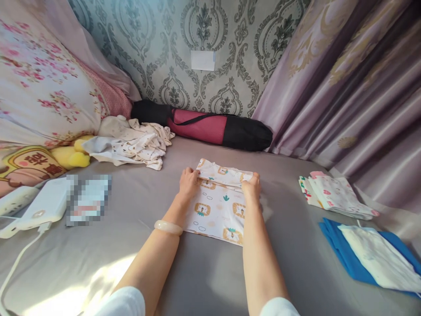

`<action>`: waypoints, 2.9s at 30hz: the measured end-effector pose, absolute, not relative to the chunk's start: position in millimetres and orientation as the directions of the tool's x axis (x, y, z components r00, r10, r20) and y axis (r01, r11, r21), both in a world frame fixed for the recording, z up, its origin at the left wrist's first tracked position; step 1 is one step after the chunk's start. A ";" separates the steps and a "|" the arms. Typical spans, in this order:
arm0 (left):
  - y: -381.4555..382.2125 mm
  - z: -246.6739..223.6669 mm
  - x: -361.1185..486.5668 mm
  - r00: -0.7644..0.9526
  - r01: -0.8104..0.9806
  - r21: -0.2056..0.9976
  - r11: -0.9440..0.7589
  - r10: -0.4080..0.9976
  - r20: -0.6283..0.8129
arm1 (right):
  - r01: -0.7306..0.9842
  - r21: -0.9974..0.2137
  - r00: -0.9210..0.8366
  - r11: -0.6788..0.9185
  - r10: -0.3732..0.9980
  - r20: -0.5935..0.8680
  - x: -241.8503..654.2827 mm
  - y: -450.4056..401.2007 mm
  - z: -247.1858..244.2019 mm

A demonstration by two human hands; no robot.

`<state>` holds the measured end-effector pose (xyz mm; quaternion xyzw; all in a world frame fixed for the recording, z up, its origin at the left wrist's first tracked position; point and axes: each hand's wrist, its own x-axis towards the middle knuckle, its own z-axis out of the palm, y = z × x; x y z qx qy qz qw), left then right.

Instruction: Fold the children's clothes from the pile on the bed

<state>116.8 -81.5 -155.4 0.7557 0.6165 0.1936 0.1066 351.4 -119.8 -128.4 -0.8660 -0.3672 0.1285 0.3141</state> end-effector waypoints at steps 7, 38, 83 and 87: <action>-80.9 -153.1 112.3 0.162 0.849 0.485 -0.211 0.977 0.141 | 0.636 -0.545 0.681 -0.546 0.730 0.064 348.2 -130.4 -122.4; -78.8 -134.3 94.6 0.146 0.757 0.646 -0.100 0.989 -0.019 | 0.897 -0.421 0.159 -0.139 0.987 0.014 219.5 13.5 -124.9; -71.1 -148.9 129.3 0.401 0.828 0.401 -0.392 0.914 0.066 | 0.971 -0.237 -0.036 0.039 0.999 0.019 262.2 -96.5 -143.4; -75.7 -152.5 133.0 0.358 0.880 0.328 -0.343 0.934 0.016 | 0.972 -0.233 -0.022 0.011 0.999 -0.045 276.5 -108.4 -143.8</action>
